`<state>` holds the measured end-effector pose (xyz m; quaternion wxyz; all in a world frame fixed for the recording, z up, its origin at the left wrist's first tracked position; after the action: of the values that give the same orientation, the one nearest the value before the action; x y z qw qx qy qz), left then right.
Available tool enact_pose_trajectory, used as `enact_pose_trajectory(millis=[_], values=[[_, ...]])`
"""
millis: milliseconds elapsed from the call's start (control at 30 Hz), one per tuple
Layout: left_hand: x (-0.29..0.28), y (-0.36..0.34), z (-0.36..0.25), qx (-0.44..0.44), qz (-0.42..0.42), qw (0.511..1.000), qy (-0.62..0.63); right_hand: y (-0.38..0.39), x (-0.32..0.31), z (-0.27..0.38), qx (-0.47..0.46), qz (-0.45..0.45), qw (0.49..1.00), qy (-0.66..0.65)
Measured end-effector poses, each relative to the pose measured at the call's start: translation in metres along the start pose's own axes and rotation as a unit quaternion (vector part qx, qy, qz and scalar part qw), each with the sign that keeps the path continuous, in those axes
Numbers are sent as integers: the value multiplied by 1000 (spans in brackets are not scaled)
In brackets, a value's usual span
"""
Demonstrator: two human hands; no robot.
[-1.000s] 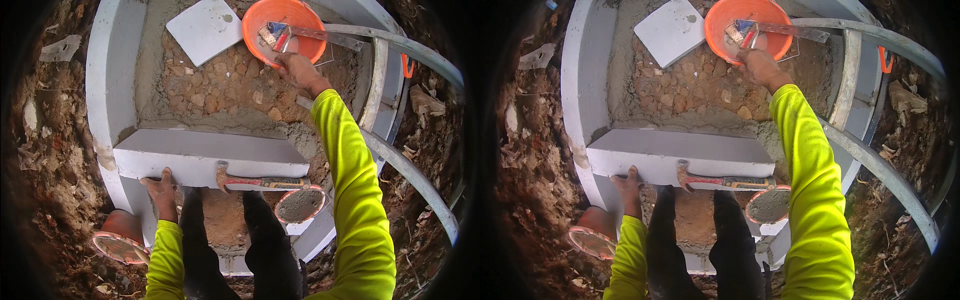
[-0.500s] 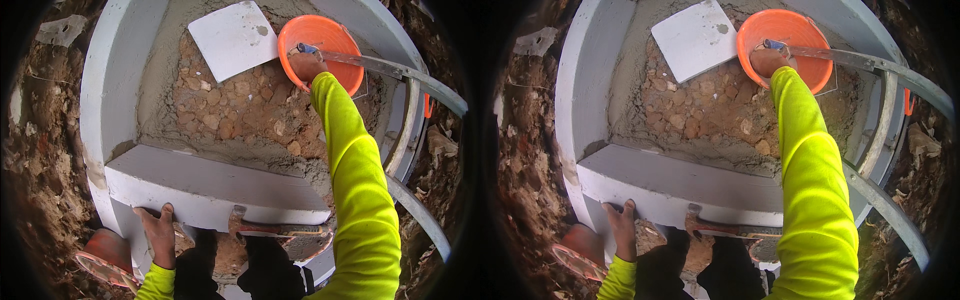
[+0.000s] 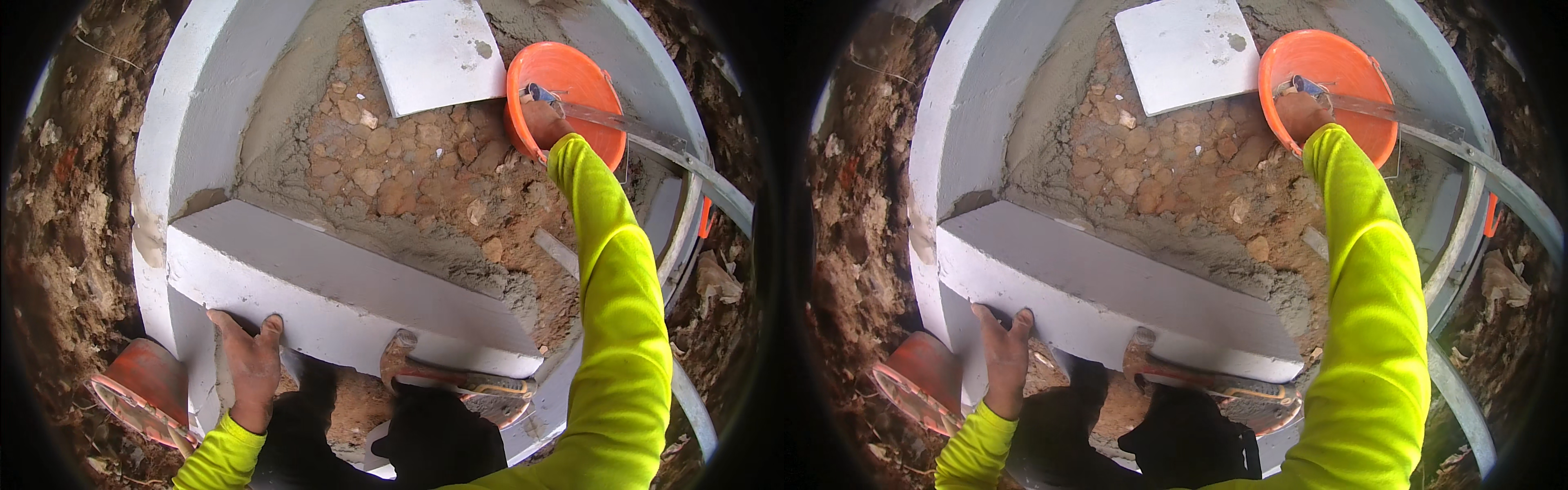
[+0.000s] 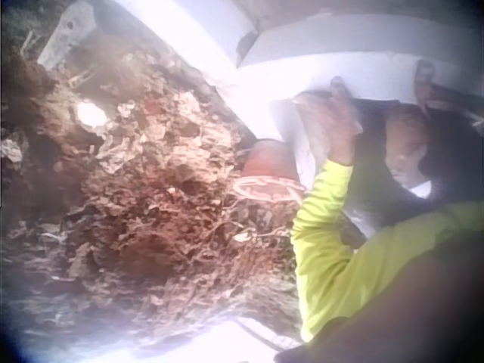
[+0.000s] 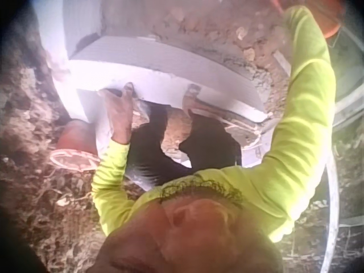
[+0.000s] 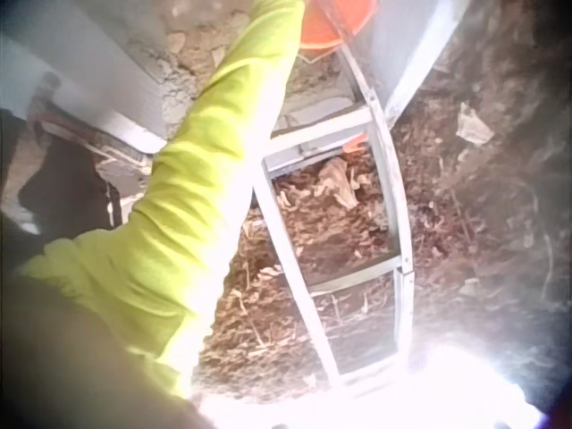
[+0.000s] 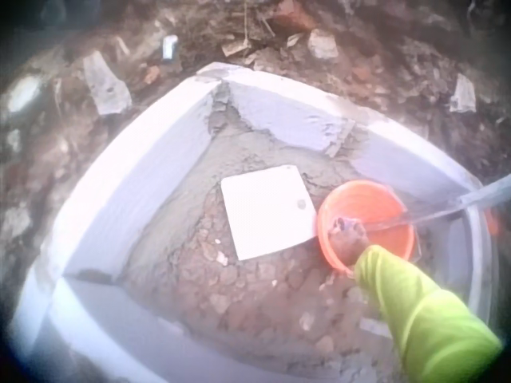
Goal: The person spreads wet cement into a dug-out trench using a trowel and a bucket. They place white rectangular paving stones into the trench, adjusting their position by hand and tapping them with a hammer. The person uses a measuring tape to check the alignment of the stones and continues to fill gaps with cement.
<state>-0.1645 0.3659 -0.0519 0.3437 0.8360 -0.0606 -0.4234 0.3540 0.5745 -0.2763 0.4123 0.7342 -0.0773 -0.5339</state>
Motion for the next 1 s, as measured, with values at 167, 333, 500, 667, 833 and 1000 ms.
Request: enact_pose_trajectory(millis=[167, 333, 500, 667, 833, 1000], values=[[-4, 3, -4, 8, 32, 999, 2, 33, -42, -2, 46, -162, 979, -111], [-8, 7, -13, -2, 52, 997, 63, 67, -47, -18, 109, -288, 732, -608], [-27, 10, 15, 39, 128, 974, 185, 138, -80, 7, 27, -468, 602, -646], [-69, 35, -4, 139, 39, 981, 127, 222, -161, 115, -157, -441, 643, -606], [-60, 65, -65, 500, 63, 861, 71, 265, -251, 276, -281, -404, 762, -421], [-64, 83, -69, 498, 78, 858, 94, 283, -274, 333, -263, -404, 722, -497]])
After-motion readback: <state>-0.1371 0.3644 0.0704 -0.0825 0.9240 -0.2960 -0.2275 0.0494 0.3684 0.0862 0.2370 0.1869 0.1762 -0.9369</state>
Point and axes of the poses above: each hand's wrist, its own y-axis away from the middle knuckle, its own x-axis out of the palm, z = x × y, the point moved 3 cm from there along -y, towards the middle knuckle, and after that the axes turned 12 degrees about z, right-handed, at the moved point
